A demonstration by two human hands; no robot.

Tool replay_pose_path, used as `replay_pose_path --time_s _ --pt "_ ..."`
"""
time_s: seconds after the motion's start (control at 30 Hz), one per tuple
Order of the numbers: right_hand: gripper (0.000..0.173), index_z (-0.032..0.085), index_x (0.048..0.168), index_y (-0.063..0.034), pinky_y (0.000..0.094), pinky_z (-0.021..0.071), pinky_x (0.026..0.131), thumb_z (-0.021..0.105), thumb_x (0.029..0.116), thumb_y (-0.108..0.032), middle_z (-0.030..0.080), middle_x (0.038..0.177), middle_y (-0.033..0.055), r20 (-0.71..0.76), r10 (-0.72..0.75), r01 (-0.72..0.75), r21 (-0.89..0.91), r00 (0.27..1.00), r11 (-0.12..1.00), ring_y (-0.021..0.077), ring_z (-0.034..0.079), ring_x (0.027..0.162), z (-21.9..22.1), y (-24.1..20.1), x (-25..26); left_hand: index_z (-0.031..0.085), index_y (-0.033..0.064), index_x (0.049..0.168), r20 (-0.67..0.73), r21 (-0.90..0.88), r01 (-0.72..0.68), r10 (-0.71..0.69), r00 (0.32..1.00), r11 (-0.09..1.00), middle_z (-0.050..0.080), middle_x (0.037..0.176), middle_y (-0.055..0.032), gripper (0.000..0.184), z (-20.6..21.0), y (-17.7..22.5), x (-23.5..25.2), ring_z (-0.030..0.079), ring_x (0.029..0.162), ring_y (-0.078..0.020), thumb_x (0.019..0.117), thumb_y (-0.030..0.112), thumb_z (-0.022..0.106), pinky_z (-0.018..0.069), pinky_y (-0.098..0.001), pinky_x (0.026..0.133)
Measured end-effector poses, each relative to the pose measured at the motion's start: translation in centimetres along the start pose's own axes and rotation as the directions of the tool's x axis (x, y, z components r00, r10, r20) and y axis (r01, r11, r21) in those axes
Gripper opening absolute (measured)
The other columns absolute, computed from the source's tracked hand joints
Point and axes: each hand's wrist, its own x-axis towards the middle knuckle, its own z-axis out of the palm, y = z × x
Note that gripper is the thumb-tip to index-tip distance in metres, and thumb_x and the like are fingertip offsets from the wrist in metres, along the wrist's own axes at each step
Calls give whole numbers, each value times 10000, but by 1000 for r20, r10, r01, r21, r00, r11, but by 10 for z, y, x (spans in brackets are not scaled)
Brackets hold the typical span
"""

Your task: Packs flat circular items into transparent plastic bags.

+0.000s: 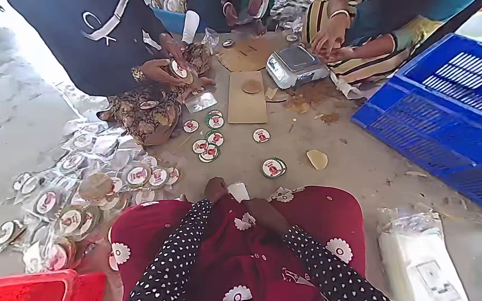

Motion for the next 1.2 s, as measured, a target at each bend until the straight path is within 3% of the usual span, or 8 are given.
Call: replay_pose_path --time_s 0.2,0.33,0.43,0.5,0.6,0.77,1.0,1.2 --pt "334 634 1309 -35 649 481 948 410 1076 -122 667 1228 276 8 -6 6 64 1000 998 471 640 1157 -13 -7 -11 709 -27 1127 -42 -165 34 -41 998 986 701 1099 -213 283 -6 -2 -11 687 1001 -308 962 203 701 539 -490 941" --pt "362 645 1281 -4 582 493 980 479 1077 -253 689 1174 233 -205 155 -72 362 966 930 392 659 1123 -3 10 6 681 -57 1195 -127 -160 -48 28 992 986 680 1169 -246 296 -16 5 -29 646 1126 -341 1036 175 587 472 -490 1045" --pt "639 474 1480 3 504 464 1095 705 943 -254 566 1412 244 -545 335 44 567 769 823 371 575 1285 -3 22 10 678 -53 1214 -217 -181 -172 131 967 968 669 1212 -258 310 -21 14 -53 623 1195 -358 1051 187 568 448 -494 1092" --pt "920 390 1546 -13 551 392 1161 862 790 -242 471 1518 260 -576 310 146 611 757 778 403 468 1400 -5 31 12 693 -47 1189 -316 -228 -316 237 919 921 677 1194 -243 303 -19 17 -74 639 1162 -335 1039 186 572 481 -481 1064" --pt "453 663 1257 -22 484 576 935 815 859 -177 721 1169 146 -459 228 221 733 859 644 260 697 1070 -4 34 14 691 -25 1197 -405 -324 -428 285 869 843 674 1212 -208 298 -11 12 -109 653 1138 -290 1036 196 571 518 -446 1030" --pt "142 654 1052 31 402 616 777 650 963 -80 722 909 104 -509 243 429 847 826 315 194 713 820 -10 16 -15 687 -47 1123 -462 -495 -405 162 872 768 673 1125 -198 256 -5 -2 -145 661 1032 -260 1019 172 605 540 -425 951" --pt "175 704 1041 77 356 604 804 612 978 -57 728 901 137 -823 -60 571 337 564 749 160 706 801 -33 -9 -64 471 -39 1433 -484 -604 -612 376 790 510 661 1268 -174 732 -25 21 -186 647 1158 -238 820 147 826 535 -417 998" --pt "161 741 1007 33 463 585 833 635 975 -84 733 928 167 -835 -274 482 -13 477 876 277 722 875 -76 -39 -106 734 -11 1101 -505 -285 -597 412 759 750 728 1016 -153 197 -66 69 -233 691 924 -215 996 118 628 550 -406 897"
